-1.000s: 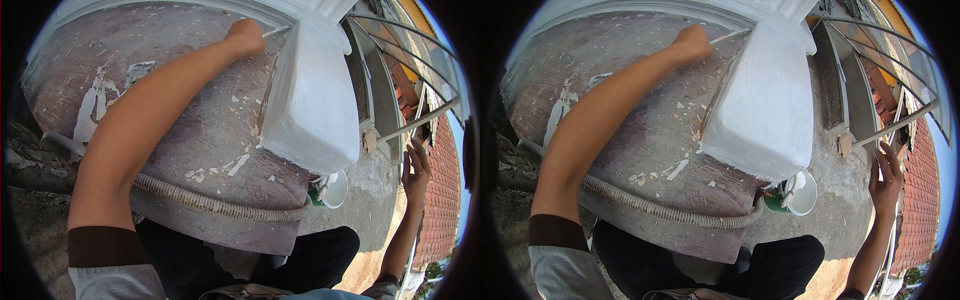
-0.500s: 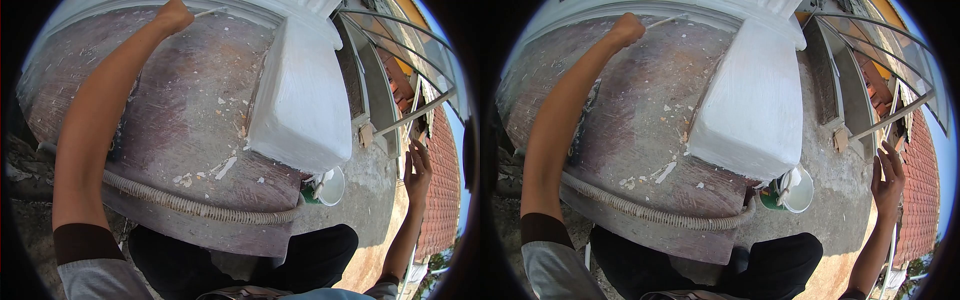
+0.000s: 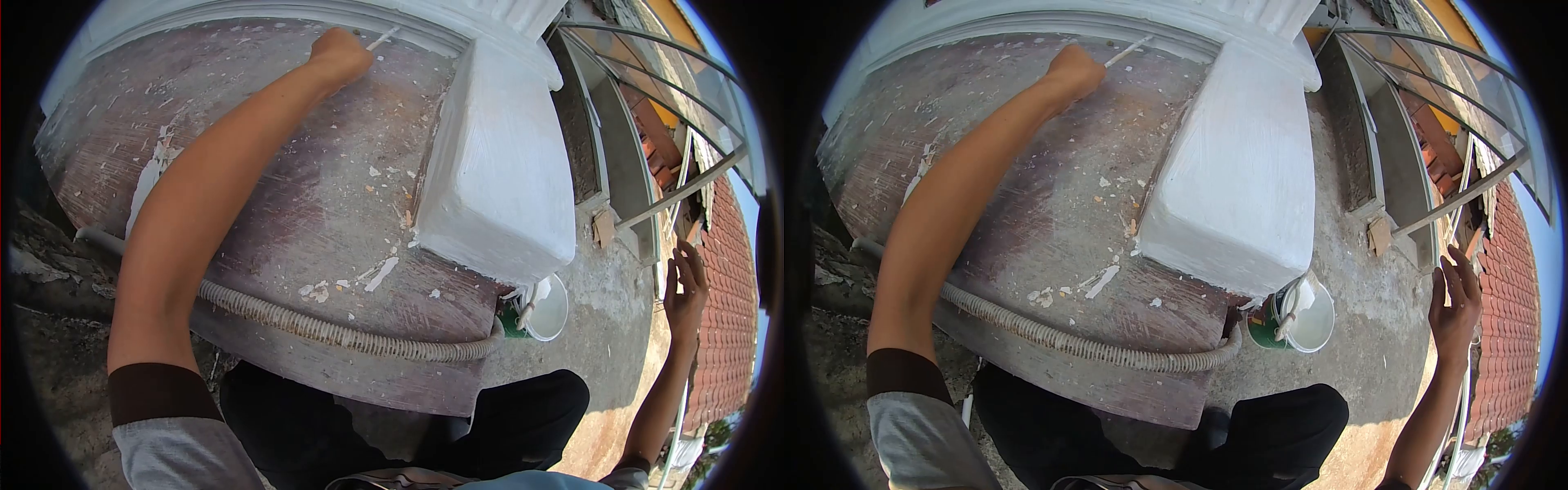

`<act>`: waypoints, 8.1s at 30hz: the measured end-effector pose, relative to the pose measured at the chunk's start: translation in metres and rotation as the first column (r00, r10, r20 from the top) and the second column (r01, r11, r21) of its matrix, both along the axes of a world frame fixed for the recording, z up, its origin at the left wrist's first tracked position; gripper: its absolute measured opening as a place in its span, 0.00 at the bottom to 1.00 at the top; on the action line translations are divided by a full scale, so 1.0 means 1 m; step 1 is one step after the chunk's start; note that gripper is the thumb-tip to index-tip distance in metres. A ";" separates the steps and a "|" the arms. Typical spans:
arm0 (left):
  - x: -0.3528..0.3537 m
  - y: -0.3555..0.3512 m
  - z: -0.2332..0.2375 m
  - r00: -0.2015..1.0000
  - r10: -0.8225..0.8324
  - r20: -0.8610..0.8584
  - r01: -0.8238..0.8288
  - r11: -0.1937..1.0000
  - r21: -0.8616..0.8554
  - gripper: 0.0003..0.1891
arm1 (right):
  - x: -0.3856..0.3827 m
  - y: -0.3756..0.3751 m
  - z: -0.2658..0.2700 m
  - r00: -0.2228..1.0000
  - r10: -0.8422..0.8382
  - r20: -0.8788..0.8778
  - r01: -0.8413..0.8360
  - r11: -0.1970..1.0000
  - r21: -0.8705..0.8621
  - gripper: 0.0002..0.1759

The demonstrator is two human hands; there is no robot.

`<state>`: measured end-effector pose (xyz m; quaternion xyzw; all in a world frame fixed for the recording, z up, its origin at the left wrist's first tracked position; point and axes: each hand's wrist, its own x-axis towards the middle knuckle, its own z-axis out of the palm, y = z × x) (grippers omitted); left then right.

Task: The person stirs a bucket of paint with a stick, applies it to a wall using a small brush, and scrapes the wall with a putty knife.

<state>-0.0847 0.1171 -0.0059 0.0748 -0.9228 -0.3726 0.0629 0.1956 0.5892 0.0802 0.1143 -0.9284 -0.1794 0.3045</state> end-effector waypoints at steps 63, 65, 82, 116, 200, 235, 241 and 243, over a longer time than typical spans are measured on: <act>0.141 0.067 0.063 0.924 -0.173 -0.342 0.378 0.554 0.742 0.10 | -0.045 -0.146 0.028 0.851 0.488 -0.195 -0.511 0.855 -0.091 0.21; 0.161 0.101 0.067 0.894 -0.221 -0.390 0.447 0.386 0.807 0.09 | -0.051 -0.152 0.027 0.850 0.488 -0.200 -0.512 0.854 -0.093 0.23; 0.241 0.153 0.070 0.666 -0.551 -0.503 0.746 0.472 0.471 0.20 | 0.015 0.001 -0.026 0.971 0.186 -0.148 -0.227 0.910 -0.347 0.09; 0.229 0.011 0.022 0.623 -0.307 -0.719 0.469 0.883 0.029 0.14 | 0.062 0.135 -0.245 0.890 -0.267 0.369 0.454 0.582 -0.675 0.15; 0.111 0.019 0.010 0.970 -0.165 0.178 -0.096 0.412 0.906 0.04 | -0.030 -0.149 0.007 0.847 0.503 -0.175 -0.468 0.860 0.205 0.20; 0.003 -0.043 -0.023 1.000 0.009 0.018 -0.020 0.491 0.871 0.05 | -0.026 -0.028 -0.015 0.966 0.239 -0.099 -0.232 0.970 0.076 0.20; 0.041 -0.012 -0.005 0.993 0.082 0.088 -0.119 0.535 0.836 0.06 | -0.026 -0.032 -0.011 0.956 0.276 -0.096 -0.267 0.959 0.096 0.21; 0.038 -0.010 -0.005 0.993 0.096 0.071 -0.109 0.489 0.866 0.06 | -0.023 -0.032 -0.011 0.958 0.275 -0.084 -0.266 0.958 0.103 0.21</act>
